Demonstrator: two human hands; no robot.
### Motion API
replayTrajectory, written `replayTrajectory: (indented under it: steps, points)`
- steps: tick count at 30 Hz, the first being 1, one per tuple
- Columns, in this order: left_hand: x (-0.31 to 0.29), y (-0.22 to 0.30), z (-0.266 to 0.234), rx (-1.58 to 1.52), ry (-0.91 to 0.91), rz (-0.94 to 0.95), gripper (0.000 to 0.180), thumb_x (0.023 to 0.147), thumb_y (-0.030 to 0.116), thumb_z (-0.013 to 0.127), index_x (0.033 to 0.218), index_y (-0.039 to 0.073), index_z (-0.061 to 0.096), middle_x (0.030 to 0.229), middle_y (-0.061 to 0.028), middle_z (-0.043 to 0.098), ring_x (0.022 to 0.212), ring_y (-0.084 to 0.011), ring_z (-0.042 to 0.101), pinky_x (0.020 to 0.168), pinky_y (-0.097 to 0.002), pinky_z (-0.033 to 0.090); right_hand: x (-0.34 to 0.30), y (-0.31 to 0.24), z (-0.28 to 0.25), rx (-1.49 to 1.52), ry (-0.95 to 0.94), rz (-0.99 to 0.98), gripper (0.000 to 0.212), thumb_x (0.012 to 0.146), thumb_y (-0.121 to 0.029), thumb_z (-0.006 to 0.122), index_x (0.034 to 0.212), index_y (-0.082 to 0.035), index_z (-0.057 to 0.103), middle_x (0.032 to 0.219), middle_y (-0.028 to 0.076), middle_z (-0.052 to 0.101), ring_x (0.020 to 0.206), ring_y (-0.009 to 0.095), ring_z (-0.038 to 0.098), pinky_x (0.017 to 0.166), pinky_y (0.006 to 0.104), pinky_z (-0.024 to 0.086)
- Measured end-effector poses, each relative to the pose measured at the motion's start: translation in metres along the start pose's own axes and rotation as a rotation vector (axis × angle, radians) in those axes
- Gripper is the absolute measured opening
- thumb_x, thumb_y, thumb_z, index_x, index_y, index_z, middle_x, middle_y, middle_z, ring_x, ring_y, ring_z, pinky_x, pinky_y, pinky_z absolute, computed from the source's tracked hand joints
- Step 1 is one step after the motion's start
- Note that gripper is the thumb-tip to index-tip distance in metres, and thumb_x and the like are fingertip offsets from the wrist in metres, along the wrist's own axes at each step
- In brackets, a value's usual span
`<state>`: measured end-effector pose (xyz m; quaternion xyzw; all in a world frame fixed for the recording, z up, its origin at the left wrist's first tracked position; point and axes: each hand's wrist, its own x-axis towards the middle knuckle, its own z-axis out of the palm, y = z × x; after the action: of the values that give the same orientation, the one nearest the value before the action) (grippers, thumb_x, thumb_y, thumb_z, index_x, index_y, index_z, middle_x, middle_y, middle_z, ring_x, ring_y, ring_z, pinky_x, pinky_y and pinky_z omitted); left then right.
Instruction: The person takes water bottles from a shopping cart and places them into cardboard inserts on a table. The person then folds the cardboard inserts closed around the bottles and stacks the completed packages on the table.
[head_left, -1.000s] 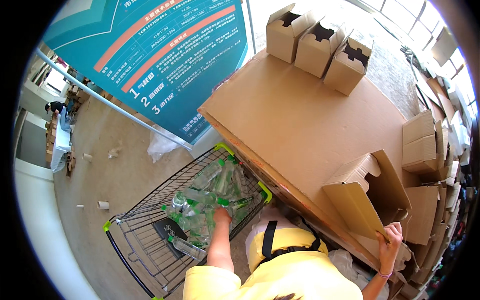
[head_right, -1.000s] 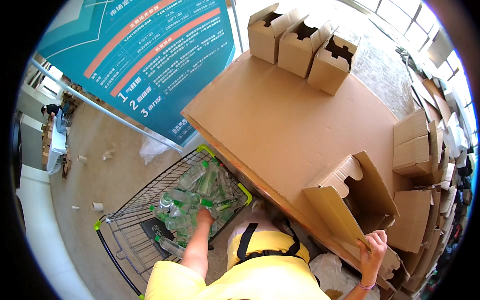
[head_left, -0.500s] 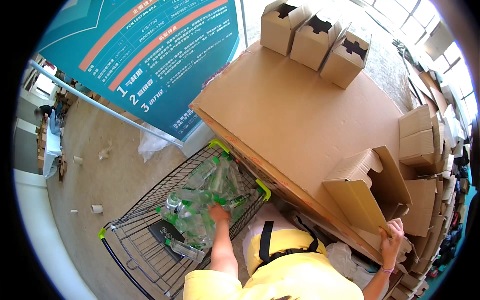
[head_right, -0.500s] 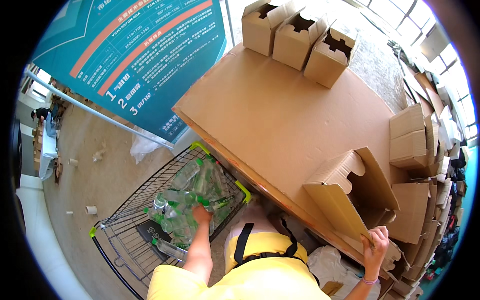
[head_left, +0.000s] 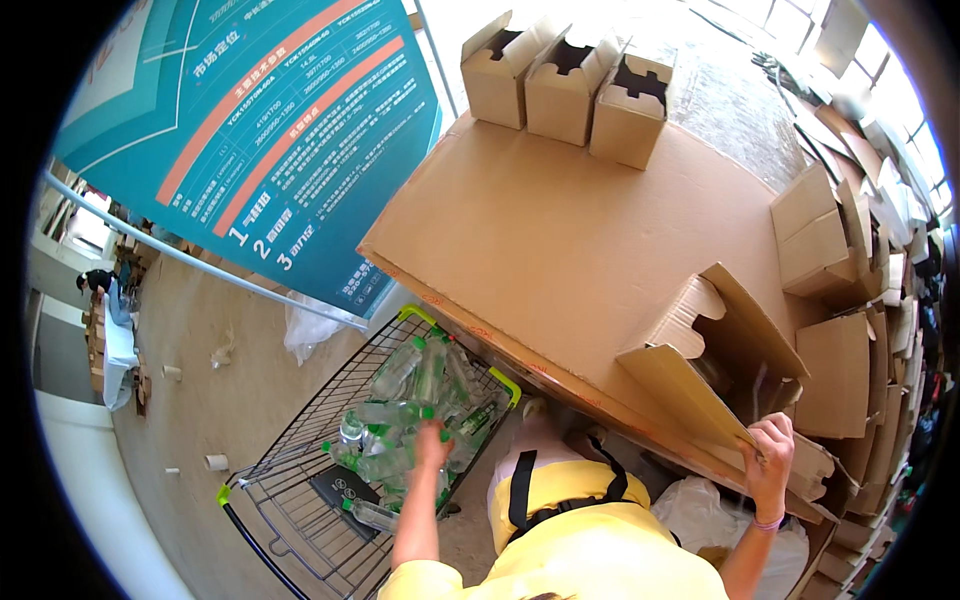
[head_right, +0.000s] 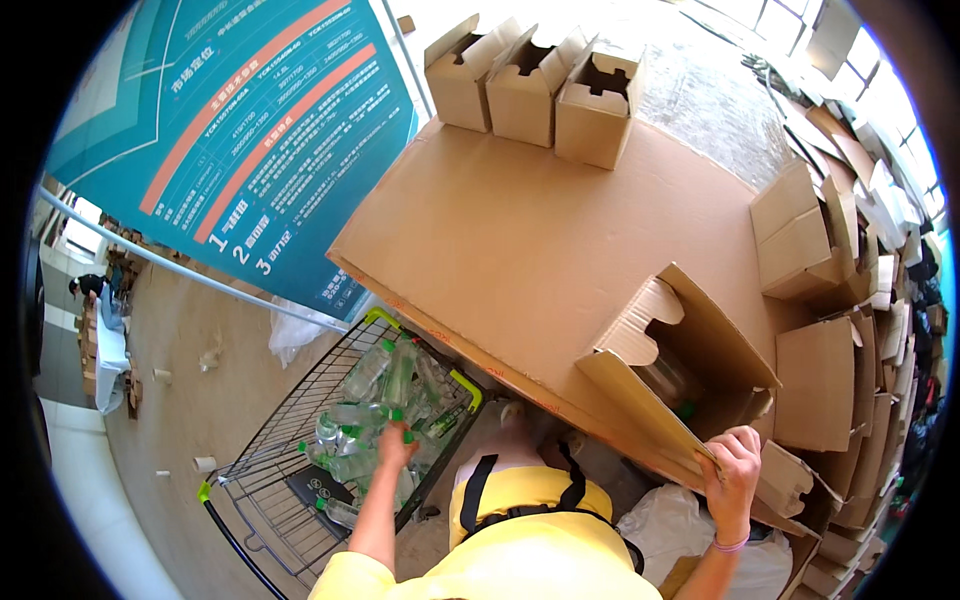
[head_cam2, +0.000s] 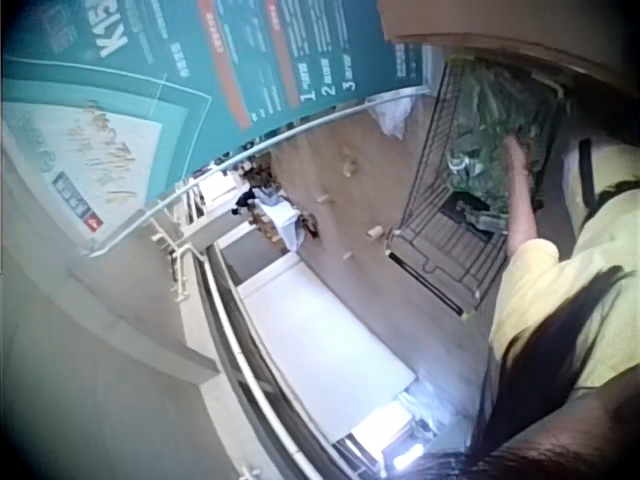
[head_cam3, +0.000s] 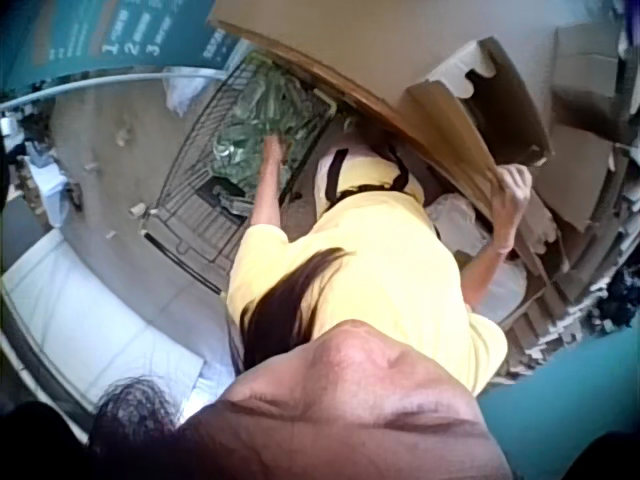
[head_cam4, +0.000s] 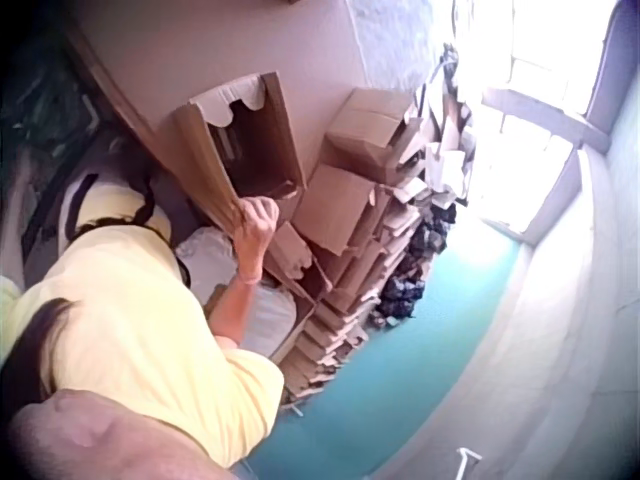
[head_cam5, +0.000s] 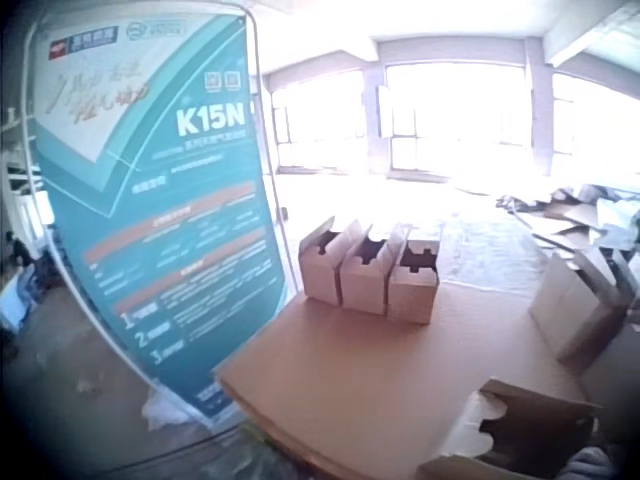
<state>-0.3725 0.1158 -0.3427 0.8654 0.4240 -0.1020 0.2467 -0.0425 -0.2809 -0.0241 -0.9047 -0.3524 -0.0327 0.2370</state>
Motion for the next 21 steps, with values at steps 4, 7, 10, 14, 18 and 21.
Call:
replayTrajectory:
  steps: [4, 7, 10, 14, 18, 21]
  points:
    - [-0.018, 0.054, -0.114, -0.087, 0.271, 0.135, 0.033, 0.071, 0.013, 0.078, 0.098, 0.004, 0.060, 0.099, -0.0175, 0.058, 0.091, -0.0396, 0.061, 0.078, -0.0463, 0.050, 0.001, 0.005, -0.001, 0.003, 0.008, -0.075, 0.011, 0.069, -0.008, 0.073, 0.074, -0.002, 0.065, 0.075, 0.007, 0.063, 0.081, 0.027, 0.056, 0.080, 0.0404, 0.044]
    - [-0.019, 0.120, -0.185, -0.181, 0.525, 0.321, 0.028, 0.076, 0.014, 0.076, 0.092, 0.003, 0.056, 0.091, -0.0152, 0.055, 0.081, -0.0382, 0.058, 0.070, -0.0455, 0.046, 0.003, 0.009, -0.001, 0.006, -0.001, -0.138, 0.011, 0.070, -0.012, 0.074, 0.073, -0.006, 0.066, 0.075, 0.004, 0.063, 0.082, 0.026, 0.057, 0.082, 0.0404, 0.045]
    - [-0.026, 0.194, -0.242, -0.207, 0.754, 0.524, 0.023, 0.079, 0.015, 0.073, 0.092, 0.004, 0.057, 0.091, -0.0144, 0.055, 0.079, -0.0354, 0.058, 0.073, -0.0436, 0.047, 0.002, 0.016, -0.002, 0.054, 0.026, -0.194, 0.014, 0.071, -0.016, 0.075, 0.073, -0.004, 0.066, 0.075, 0.005, 0.063, 0.080, 0.026, 0.056, 0.080, 0.0406, 0.044]
    - [-0.046, 0.283, -0.283, -0.633, 0.846, 0.724, 0.019, 0.082, 0.007, 0.069, 0.095, 0.001, 0.058, 0.098, -0.0105, 0.056, 0.072, -0.0171, 0.058, 0.054, -0.0280, 0.051, -0.001, 0.021, -0.003, 0.031, 0.002, -0.236, 0.013, 0.071, -0.016, 0.076, 0.073, -0.009, 0.066, 0.076, 0.003, 0.063, 0.083, 0.024, 0.058, 0.083, 0.0392, 0.045]
    - [-0.053, 0.364, -0.280, -1.012, 0.590, 0.946, 0.017, 0.083, 0.002, 0.066, 0.098, 0.000, 0.058, 0.100, -0.0103, 0.054, 0.066, -0.0107, 0.056, 0.048, -0.0210, 0.050, -0.006, 0.027, -0.006, -0.013, 0.004, -0.281, 0.007, 0.072, -0.011, 0.070, 0.073, -0.010, 0.064, 0.077, 0.001, 0.062, 0.086, 0.021, 0.058, 0.090, 0.0385, 0.046]
    - [-0.055, 0.415, -0.270, -0.856, 0.259, 0.976, 0.017, 0.084, 0.007, 0.068, 0.098, 0.002, 0.059, 0.096, -0.0094, 0.057, 0.066, -0.0120, 0.060, 0.051, -0.0225, 0.051, -0.012, 0.032, -0.005, -0.018, 0.022, -0.281, 0.005, 0.070, -0.010, 0.067, 0.073, -0.010, 0.063, 0.075, 0.001, 0.060, 0.086, 0.020, 0.057, 0.091, 0.0385, 0.045]
